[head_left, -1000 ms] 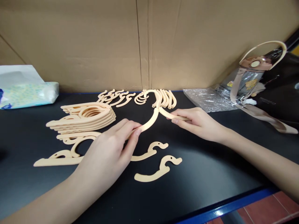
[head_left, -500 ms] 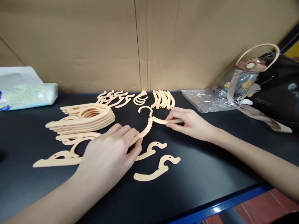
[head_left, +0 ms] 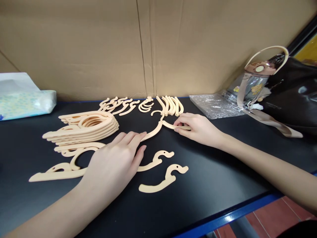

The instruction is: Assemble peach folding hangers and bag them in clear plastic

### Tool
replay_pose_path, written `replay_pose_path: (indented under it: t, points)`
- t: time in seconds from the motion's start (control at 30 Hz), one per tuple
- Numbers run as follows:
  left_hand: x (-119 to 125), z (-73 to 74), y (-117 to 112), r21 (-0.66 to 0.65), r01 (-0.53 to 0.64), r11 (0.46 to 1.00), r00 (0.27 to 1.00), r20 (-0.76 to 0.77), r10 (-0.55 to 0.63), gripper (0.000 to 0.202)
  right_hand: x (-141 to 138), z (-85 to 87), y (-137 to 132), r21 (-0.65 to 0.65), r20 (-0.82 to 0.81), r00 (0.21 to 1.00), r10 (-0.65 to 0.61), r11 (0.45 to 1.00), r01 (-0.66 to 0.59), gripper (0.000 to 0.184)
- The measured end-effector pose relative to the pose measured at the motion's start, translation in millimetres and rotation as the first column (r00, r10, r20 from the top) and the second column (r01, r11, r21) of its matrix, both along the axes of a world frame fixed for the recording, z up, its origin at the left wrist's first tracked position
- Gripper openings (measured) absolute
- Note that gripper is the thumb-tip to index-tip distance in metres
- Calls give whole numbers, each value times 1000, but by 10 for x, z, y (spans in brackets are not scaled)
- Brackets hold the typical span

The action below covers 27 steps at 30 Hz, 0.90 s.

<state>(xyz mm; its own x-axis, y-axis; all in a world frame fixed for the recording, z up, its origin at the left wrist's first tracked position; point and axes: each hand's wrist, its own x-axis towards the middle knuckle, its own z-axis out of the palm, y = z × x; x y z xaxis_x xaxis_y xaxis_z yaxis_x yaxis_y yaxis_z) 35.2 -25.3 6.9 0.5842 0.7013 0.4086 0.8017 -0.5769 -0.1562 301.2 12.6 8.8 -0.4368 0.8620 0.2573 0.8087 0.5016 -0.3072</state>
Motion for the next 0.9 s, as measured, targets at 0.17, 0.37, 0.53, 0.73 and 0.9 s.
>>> replay_pose_path:
  t: [0.17, 0.37, 0.53, 0.73, 0.9]
  points:
    - [-11, -14, -20, -94, 78, 992, 997, 30, -76, 35, 26, 83, -31, -68, 67, 997, -37, 997, 42, 13]
    - [14, -22, -54, -143, 231, 962, 971, 96, -219, 26, 70, 91, -28, -33, 137, 991, 10, 999, -6, 16]
    - [48, -9, -90, -146, 325, 934, 945, 95, -314, 20, 51, 79, -53, 63, 128, 991, 39, 997, -48, 18]
    - [69, 14, -116, -160, 368, 916, 926, 149, -346, 16, -76, 139, -227, 8, 14, 916, 401, 916, -402, 18]
    - [83, 38, -154, -115, 407, 906, 911, 121, -394, 16, -137, 129, -300, -103, -48, 865, 500, 858, -503, 15]
